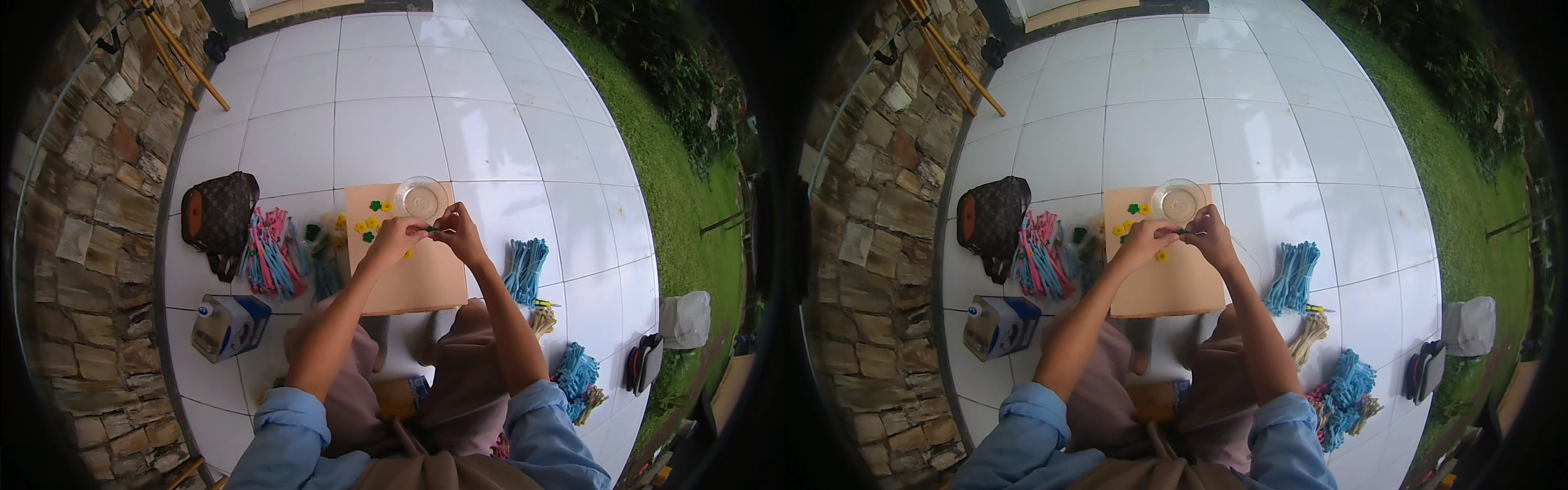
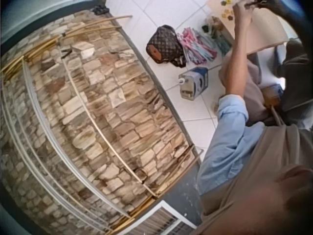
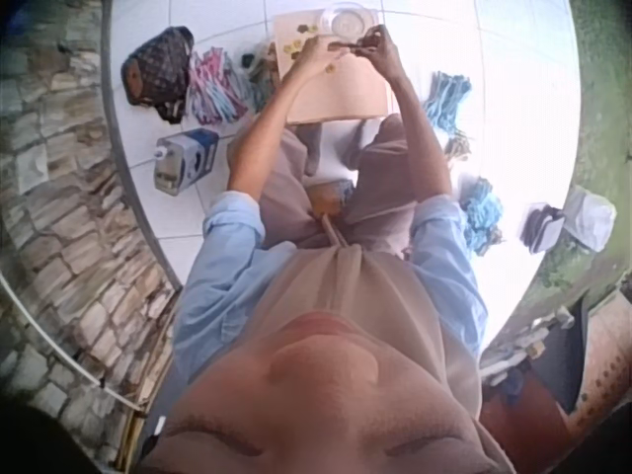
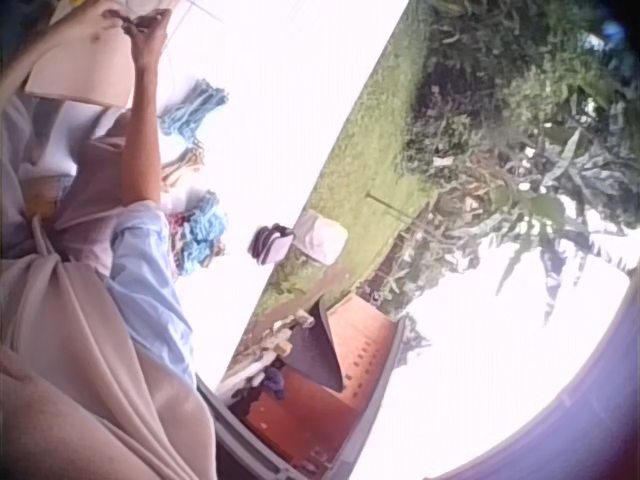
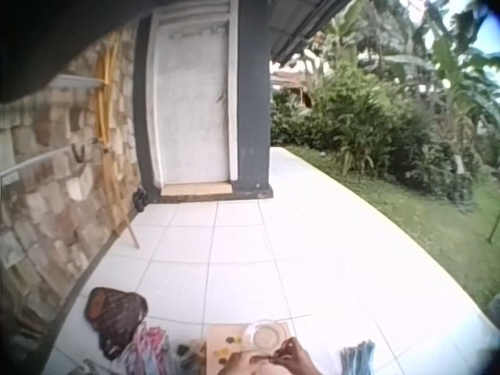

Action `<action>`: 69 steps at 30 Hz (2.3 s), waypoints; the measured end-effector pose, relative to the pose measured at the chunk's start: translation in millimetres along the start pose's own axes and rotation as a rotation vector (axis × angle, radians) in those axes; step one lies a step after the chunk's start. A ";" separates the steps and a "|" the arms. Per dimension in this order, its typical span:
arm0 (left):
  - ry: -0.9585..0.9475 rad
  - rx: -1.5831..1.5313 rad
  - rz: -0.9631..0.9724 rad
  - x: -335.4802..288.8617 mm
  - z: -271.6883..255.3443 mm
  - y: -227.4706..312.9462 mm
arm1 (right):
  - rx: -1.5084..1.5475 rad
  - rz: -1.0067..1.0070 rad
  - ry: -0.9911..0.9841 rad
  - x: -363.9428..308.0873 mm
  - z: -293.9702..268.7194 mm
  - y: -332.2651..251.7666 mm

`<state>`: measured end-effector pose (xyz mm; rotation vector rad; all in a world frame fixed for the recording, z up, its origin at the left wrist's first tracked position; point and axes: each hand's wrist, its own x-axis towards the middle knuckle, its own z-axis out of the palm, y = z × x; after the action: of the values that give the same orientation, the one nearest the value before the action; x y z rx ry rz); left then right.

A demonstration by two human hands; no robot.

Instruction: The person organizes blue laces by picking them up and placing them together, then handles small yellow and green flower-shaped components by picking them out of plastic bags and grouping them on a flat surface.

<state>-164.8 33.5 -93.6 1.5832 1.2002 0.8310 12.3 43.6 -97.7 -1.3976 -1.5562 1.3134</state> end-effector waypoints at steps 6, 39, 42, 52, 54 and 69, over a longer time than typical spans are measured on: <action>0.105 -0.214 -0.125 13.6 -16.2 -0.3 | 0.183 -0.127 -0.056 27.8 6.9 0.2; 0.508 -0.042 -0.167 23.3 -38.0 5.2 | -1.084 -0.333 0.154 24.7 29.3 5.6; 0.498 -0.017 -0.179 22.9 -37.6 4.9 | -1.086 -0.346 0.156 23.6 30.1 6.7; 0.486 -0.010 -0.171 24.1 -35.5 -0.3 | -1.010 -0.408 0.199 21.8 28.9 13.0; 0.483 -0.019 -0.169 24.4 -35.0 0.2 | -0.988 -0.395 0.207 21.4 29.0 15.6; 0.471 0.009 -0.167 22.8 -31.1 6.5 | -1.021 -0.389 0.349 16.9 29.4 22.4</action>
<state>-184.4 63.7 -78.1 1.3064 1.6443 1.1256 -11.7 51.1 -129.6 -1.6172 -2.1858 -0.0401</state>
